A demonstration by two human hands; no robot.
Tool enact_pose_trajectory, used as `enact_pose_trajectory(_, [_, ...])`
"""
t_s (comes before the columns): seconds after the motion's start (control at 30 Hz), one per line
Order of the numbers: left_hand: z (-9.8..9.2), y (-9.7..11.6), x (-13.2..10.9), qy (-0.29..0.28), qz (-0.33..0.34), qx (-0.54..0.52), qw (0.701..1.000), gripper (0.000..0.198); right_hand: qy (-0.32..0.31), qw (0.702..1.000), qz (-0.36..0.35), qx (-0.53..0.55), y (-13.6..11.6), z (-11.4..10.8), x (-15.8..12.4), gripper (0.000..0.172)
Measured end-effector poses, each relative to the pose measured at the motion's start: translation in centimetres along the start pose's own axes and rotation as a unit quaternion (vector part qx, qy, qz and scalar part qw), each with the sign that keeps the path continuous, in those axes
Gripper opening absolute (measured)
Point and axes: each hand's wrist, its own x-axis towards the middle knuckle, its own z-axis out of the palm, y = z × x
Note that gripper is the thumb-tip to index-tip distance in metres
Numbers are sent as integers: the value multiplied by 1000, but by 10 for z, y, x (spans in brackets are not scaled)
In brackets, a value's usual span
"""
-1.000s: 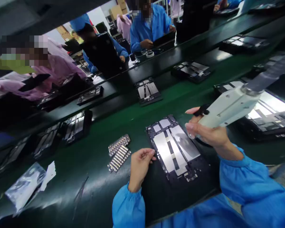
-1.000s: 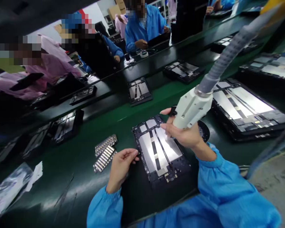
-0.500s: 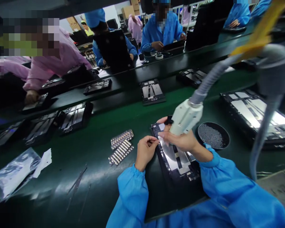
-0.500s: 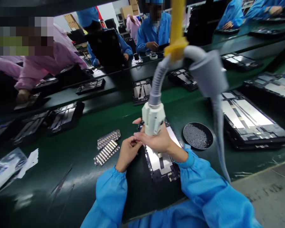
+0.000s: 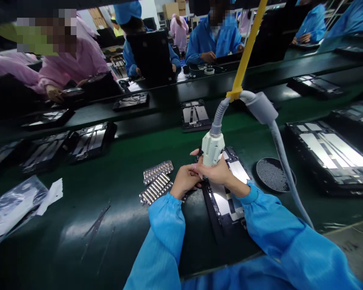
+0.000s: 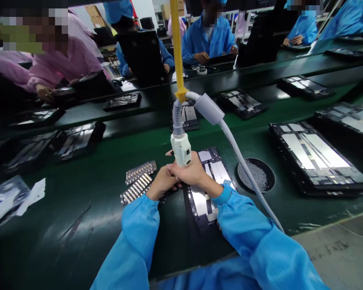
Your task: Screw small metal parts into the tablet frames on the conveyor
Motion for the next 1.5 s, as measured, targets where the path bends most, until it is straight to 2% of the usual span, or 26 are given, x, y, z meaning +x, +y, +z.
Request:
enact_pose_trajectory(0.17, [1, -3, 1, 4, 1, -3, 1000, 10, 4, 1000, -8, -17, 2, 1, -1, 16])
enact_pose_trajectory(0.3, [2, -1, 0, 6, 11, -9, 1000, 7, 13, 999, -18, -47, 5, 2, -5, 22])
enact_pose_trajectory(0.43, [-15, 2, -19, 12, 25, -17, 999, 13, -2, 997, -43, -71, 7, 4, -8, 21])
enact_pose_trajectory(0.53, [-40, -8, -50, 76, 28, 19, 997, 17, -18, 996, -48, -76, 8, 4, -8, 17])
enact_pose_trajectory(0.63, [-54, -28, -86, 157, 21, 127, 979, 23, -9, 996, -44, -73, 10, 5, -7, 16])
enact_pose_trajectory(0.73, [-42, -45, -108, 222, 1, 220, 950, 37, 2, 996, -44, -75, 9, 8, -9, 17])
enact_pose_trajectory(0.83, [-21, -54, -111, 277, -9, 315, 908, 51, 4, 996, -48, -79, -6, 4, -15, 12])
enact_pose_trajectory(0.9, [-15, -57, -106, 267, 6, 348, 898, 52, -5, 995, -62, -78, -23, -7, -20, 14])
enact_pose_trajectory(1.03, [-26, -63, -89, 209, 37, 319, 924, 55, 1, 995, -75, -62, -54, -56, -33, 20])
enact_pose_trajectory(1.17, [-35, -62, -78, 158, 5, 254, 954, 55, 117, 991, -55, -45, -51, -123, -50, 29])
enact_pose_trajectory(1.27, [-35, -56, -76, 182, -17, 241, 953, 68, 203, 977, -52, -30, -30, -162, -56, 31])
enact_pose_trajectory(1.37, [-38, -52, -75, 179, -9, 288, 941, 68, 249, 966, -62, -17, -12, -180, -57, 31])
enact_pose_trajectory(1.5, [-41, -49, -75, 159, 2, 290, 944, 65, 264, 963, -54, 4, -6, -180, -56, 30])
